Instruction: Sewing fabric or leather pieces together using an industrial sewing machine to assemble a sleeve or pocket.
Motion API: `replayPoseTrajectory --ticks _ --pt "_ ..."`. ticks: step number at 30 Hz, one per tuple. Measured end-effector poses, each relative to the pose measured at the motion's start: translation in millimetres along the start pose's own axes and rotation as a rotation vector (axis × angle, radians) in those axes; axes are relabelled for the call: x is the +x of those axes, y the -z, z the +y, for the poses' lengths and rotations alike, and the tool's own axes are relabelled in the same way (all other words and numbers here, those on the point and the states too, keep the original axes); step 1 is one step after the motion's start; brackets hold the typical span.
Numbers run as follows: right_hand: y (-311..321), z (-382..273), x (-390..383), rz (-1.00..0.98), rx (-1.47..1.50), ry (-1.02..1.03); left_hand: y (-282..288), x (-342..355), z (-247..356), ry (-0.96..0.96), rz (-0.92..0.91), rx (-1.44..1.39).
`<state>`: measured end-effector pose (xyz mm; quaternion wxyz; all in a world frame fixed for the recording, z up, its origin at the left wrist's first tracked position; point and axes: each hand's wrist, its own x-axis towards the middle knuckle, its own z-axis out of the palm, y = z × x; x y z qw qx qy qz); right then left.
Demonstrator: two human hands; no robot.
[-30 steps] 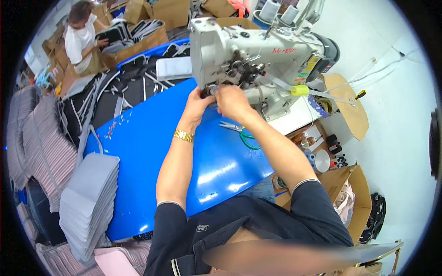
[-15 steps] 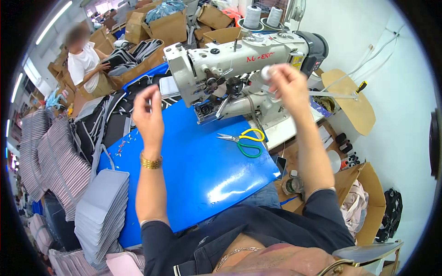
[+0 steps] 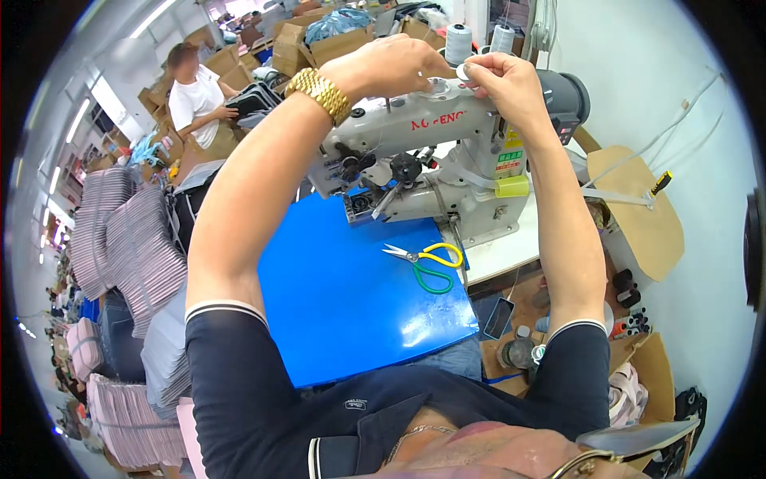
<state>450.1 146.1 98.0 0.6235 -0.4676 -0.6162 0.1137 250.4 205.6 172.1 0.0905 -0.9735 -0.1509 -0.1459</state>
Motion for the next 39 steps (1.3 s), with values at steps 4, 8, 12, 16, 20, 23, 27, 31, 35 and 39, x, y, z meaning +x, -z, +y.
replayPoseTrajectory --ticks 4,8,12,16,20,23,27,31,35,39 --pt "3.7 -6.9 -0.5 -0.062 -0.024 -0.016 4.5 20.7 -6.8 -0.026 -0.184 -0.013" --pt "4.4 -13.4 -2.1 -0.074 -0.153 0.014 12.1 29.7 -3.4 -0.022 -0.266 -0.026" --pt "3.8 -10.6 -1.2 -0.116 -0.178 0.024 10.1 31.7 -6.5 -0.019 -0.244 -0.023" --pt "1.9 -7.8 1.0 -0.161 -0.183 0.046 10.5 32.5 -11.1 0.010 -0.264 -0.019" --pt "1.1 -12.2 1.4 -0.176 -0.229 0.009 44.6 24.3 -16.3 0.141 0.052 -0.289" --pt "-1.0 -17.4 6.5 -0.204 -0.280 -0.002 69.8 17.7 -21.0 0.158 0.061 -0.349" --pt "-8.9 -17.8 18.8 -0.317 -0.245 0.037 31.3 -7.7 -12.2 -0.029 0.153 -0.190" --pt "-14.8 -12.1 26.6 -0.356 -0.291 0.050 0.8 -26.8 -4.8 -0.035 0.181 -0.172" --pt "-15.6 -11.2 29.3 -0.314 -0.369 -0.002 -7.8 -30.3 -2.7 -0.046 0.193 -0.099" --pt "-13.0 -14.8 28.9 -0.361 -0.214 -0.111 -14.2 -28.5 -8.1 -0.062 0.204 -0.050"
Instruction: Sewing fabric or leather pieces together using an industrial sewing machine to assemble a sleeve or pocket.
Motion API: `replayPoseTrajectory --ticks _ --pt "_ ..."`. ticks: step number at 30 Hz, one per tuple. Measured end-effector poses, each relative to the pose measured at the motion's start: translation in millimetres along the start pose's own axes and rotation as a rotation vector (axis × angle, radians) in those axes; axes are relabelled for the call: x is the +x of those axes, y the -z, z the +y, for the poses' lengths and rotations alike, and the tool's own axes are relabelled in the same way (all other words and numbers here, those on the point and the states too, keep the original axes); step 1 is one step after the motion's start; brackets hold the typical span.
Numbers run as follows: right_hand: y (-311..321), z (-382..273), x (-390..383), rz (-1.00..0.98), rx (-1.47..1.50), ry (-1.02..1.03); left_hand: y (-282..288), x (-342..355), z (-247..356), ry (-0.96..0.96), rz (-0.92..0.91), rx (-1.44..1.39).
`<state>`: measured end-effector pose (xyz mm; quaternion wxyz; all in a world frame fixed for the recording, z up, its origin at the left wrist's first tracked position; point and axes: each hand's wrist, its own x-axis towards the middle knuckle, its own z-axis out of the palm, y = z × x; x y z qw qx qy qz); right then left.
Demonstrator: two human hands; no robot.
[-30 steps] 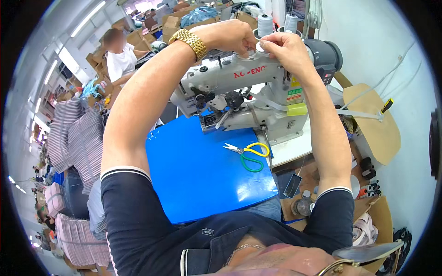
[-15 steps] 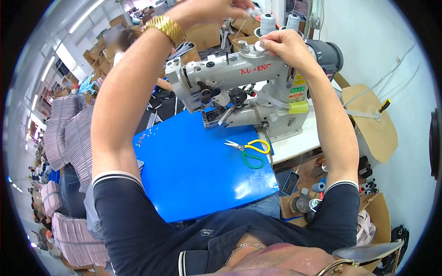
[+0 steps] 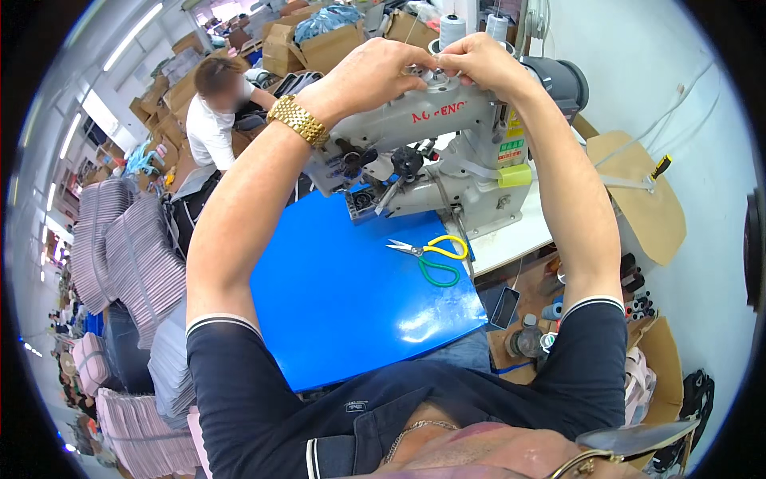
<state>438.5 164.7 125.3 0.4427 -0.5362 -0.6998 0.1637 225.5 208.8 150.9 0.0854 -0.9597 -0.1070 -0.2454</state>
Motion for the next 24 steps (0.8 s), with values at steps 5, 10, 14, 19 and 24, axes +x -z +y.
replayPoseTrajectory --ticks 5,10,14,19,24 --pt "-2.2 0.0 -2.7 -0.070 0.016 -0.062 -8.9 2.7 -1.9 -0.078 -0.016 0.074" --pt "-3.7 -4.6 -10.9 0.116 -0.112 0.112 -0.8 8.6 3.4 -0.010 0.020 0.049" --pt "-4.8 -12.9 -16.6 0.003 0.463 -0.043 -3.3 18.2 14.5 0.087 0.227 0.104" --pt "-1.8 -18.7 -2.6 0.006 0.227 0.026 -27.6 15.5 44.9 0.106 0.594 0.197" --pt "42.6 -10.6 -23.2 0.028 -0.206 -0.033 -60.1 -32.2 67.9 0.100 0.512 0.074"
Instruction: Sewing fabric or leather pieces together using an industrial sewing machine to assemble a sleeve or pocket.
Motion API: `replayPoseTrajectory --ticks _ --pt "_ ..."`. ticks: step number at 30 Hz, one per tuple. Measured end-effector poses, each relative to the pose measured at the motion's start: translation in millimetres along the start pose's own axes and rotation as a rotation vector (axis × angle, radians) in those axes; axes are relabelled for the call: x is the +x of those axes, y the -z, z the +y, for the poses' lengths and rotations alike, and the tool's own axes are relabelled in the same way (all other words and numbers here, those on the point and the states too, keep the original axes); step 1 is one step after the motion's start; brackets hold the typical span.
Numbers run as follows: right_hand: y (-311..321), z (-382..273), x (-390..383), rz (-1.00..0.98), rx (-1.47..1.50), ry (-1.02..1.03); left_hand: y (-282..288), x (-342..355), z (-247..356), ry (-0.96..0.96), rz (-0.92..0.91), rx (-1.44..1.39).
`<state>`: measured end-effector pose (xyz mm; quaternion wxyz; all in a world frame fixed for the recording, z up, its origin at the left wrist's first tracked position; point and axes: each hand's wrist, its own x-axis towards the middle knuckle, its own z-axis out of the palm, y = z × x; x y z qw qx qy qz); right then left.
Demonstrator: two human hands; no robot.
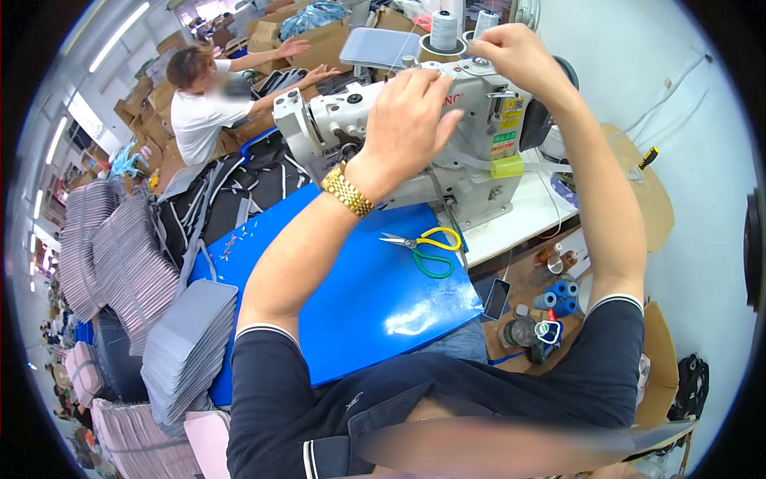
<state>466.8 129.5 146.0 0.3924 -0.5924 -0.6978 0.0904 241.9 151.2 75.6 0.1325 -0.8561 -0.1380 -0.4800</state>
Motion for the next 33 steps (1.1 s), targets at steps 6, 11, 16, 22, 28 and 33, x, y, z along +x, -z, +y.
replayPoseTrajectory --ticks 6,11,16,22,28,33 --pt "20.0 -23.4 -46.9 0.262 -0.749 0.156 -18.3 -22.2 -7.3 -0.015 0.077 0.031" --pt "19.5 -54.6 -66.0 0.137 -0.870 0.035 -21.9 -28.4 -11.6 0.003 0.105 0.008" --pt "5.7 -62.9 -60.2 0.125 -0.889 0.164 -23.7 -32.6 -14.2 0.001 0.178 0.014" --pt "9.7 -82.4 -57.6 0.175 -1.203 -0.040 -23.4 -35.2 -17.0 0.000 0.194 -0.013" --pt "-19.0 -82.4 -35.2 0.033 -0.837 0.241 -24.6 -35.8 -17.7 0.017 0.227 -0.040" --pt "-53.5 -71.5 13.1 -0.073 -0.790 0.420 -27.7 -36.7 -19.7 0.016 0.254 -0.038"
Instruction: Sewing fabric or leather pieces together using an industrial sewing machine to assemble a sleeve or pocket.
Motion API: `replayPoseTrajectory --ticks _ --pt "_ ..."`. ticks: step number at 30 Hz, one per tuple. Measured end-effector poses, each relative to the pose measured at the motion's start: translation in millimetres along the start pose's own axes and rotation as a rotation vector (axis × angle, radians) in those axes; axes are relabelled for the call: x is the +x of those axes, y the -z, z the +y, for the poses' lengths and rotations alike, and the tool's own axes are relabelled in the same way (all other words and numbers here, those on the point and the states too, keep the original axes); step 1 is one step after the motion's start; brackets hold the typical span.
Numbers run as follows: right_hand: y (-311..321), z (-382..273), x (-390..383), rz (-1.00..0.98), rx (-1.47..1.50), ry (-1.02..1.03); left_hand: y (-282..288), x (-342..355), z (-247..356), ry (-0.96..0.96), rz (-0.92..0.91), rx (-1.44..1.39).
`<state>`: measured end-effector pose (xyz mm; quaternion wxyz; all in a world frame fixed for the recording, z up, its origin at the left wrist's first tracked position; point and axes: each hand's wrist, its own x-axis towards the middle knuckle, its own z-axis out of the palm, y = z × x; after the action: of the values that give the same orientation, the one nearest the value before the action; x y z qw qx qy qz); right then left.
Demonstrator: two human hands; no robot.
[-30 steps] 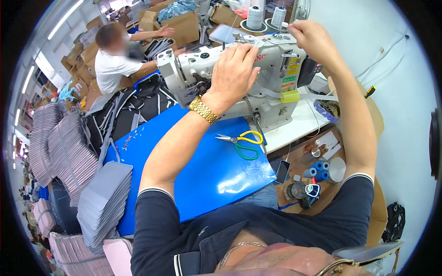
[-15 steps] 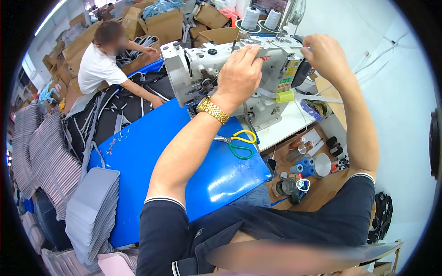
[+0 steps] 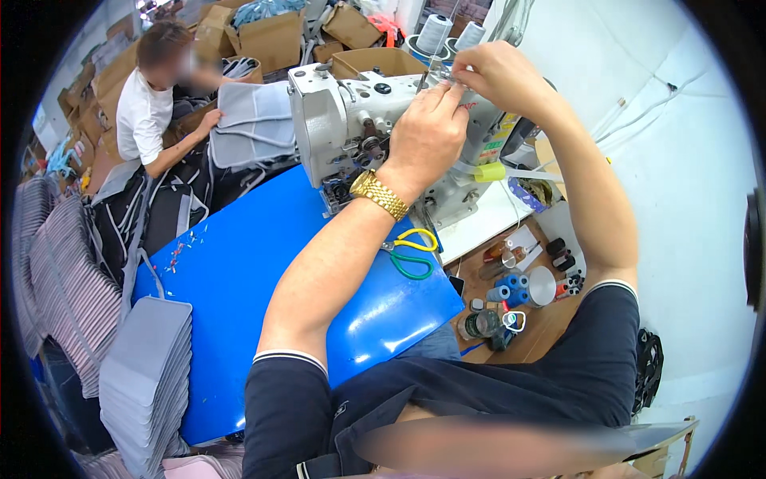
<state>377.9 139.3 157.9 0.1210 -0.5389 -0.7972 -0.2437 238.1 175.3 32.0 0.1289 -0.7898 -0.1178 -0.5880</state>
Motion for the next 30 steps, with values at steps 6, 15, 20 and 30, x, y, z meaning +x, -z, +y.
replayPoseTrajectory --ticks 6,15,20,30 --pt "-13.6 28.5 29.0 -0.152 0.113 -0.210 -4.4 0.0 -1.0 0.008 0.009 -0.004" --pt "-36.6 56.8 37.7 -0.159 0.305 0.018 -8.7 -0.1 -0.5 -0.011 -0.041 0.171" --pt "-43.9 60.7 44.5 -0.198 0.323 -0.005 -7.2 -1.5 -0.3 -0.034 -0.057 0.189" --pt "-22.1 55.0 18.1 -0.050 0.225 0.053 -7.6 0.3 1.4 -0.035 -0.038 0.159"
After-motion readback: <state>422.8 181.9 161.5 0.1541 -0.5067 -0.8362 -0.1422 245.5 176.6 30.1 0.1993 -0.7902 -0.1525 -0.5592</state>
